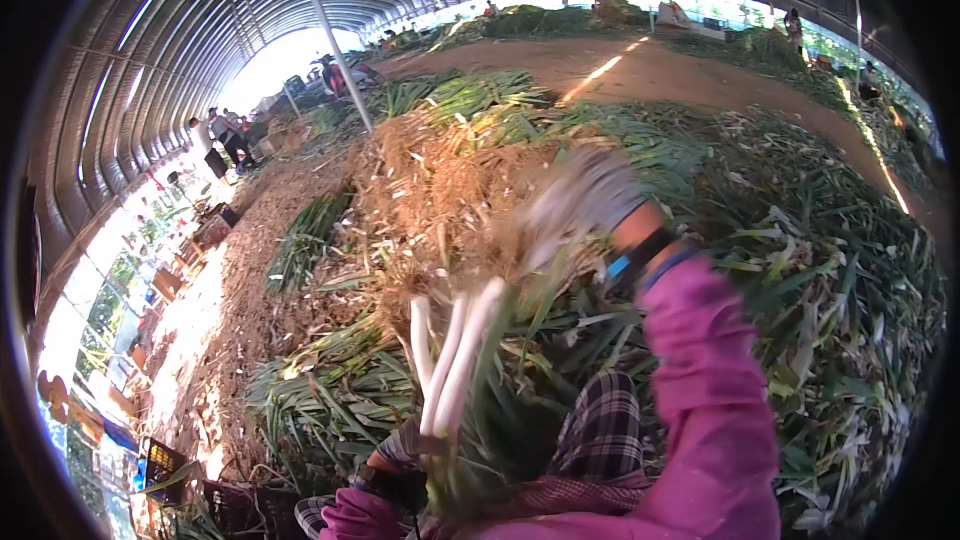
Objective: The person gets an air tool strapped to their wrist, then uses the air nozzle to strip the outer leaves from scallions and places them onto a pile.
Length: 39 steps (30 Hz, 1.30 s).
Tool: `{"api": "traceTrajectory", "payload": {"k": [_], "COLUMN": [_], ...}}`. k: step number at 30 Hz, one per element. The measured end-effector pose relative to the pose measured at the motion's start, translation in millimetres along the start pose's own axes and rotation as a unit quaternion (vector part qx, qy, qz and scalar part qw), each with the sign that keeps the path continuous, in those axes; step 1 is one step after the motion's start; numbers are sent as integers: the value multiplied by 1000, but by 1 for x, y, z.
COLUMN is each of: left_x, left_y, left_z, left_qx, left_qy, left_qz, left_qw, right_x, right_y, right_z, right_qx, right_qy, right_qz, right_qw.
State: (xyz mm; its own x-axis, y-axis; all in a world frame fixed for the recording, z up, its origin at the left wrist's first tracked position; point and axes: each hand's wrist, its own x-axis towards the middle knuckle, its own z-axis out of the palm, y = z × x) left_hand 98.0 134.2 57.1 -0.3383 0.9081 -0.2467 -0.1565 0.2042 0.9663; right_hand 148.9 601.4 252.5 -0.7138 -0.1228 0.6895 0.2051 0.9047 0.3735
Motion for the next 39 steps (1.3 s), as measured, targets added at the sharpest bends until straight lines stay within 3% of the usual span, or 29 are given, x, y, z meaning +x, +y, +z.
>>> {"api": "traceTrajectory", "payload": {"k": [2,4,5,7,9,10,13,14,15,16,17,18,19,20,21,23,24,25,26,27,29,30,31,32,33,34,35,37,39], "left_x": [3,3,3,11,25,30,29,21,12,35,35,35,14,-6,-24,-61,-80,-100,-115,-120,-135,-141,-146,-149,-152,-154,-148,-148,-150], "left_y": [-13,-36,-48,-49,-54,-60,-34,-3,20,-27,-26,-25,28,84,117,191,240,272,307,333,368,380,389,390,388,385,375,332,273], "left_z": [-3,-10,-8,-6,-8,-7,8,20,28,-1,-7,-14,-7,0,-3,-2,14,21,25,19,38,42,44,43,41,36,9,19,9], "left_qx": [16,98,135,158,270,267,186,216,245,201,304,401,492,579,575,600,702,765,789,821,841,850,856,860,863,866,863,949,948], "left_qy": [1,58,93,70,84,112,101,105,108,133,129,131,126,111,152,249,342,399,369,379,375,370,363,374,384,395,387,308,217], "left_qz": [-8,-16,-24,-20,-14,42,106,64,21,99,123,149,100,53,54,110,96,183,281,353,368,368,369,348,328,308,324,68,66], "left_qw": [1000,993,986,985,959,956,972,969,963,965,936,894,856,806,802,752,618,471,402,241,131,70,13,4,-3,-11,-23,12,223], "right_x": [-75,-106,-122,-140,-139,-134,-118,-112,-104,-94,-84,-67,-47,-27,-7,36,60,88,117,146,187,222,238,247,242,237,210,181,147], "right_y": [165,185,191,163,86,31,-162,-221,-269,-292,-314,-321,-324,-321,-314,-302,-290,-277,-263,-250,-229,-223,-222,-224,-231,-237,-254,-286,-329], "right_z": [-30,-143,-171,-170,-130,-101,-31,-14,-4,-12,-20,-31,-37,-50,-55,-44,-53,-73,-89,-109,-170,-169,-166,-176,-181,-188,-206,-175,-118], "right_qx": [104,-95,-149,-82,154,302,636,702,755,793,816,829,840,846,851,835,835,837,860,880,849,753,705,633,647,659,746,667,583], "right_qy": [0,-92,-122,-100,-89,-103,-140,-131,-127,-162,-179,-132,-82,-82,-78,-47,-38,-28,-26,-21,24,-4,47,96,48,-4,-148,-226,-346], "right_qz": [293,487,524,486,375,309,139,127,169,253,343,352,360,338,314,220,220,217,168,115,2,-31,-189,-338,-370,-397,-305,-319,-304], "right_qw": [950,863,830,865,910,896,746,689,621,530,429,413,398,404,414,502,502,502,482,461,527,657,682,689,665,639,574,635,669]}}
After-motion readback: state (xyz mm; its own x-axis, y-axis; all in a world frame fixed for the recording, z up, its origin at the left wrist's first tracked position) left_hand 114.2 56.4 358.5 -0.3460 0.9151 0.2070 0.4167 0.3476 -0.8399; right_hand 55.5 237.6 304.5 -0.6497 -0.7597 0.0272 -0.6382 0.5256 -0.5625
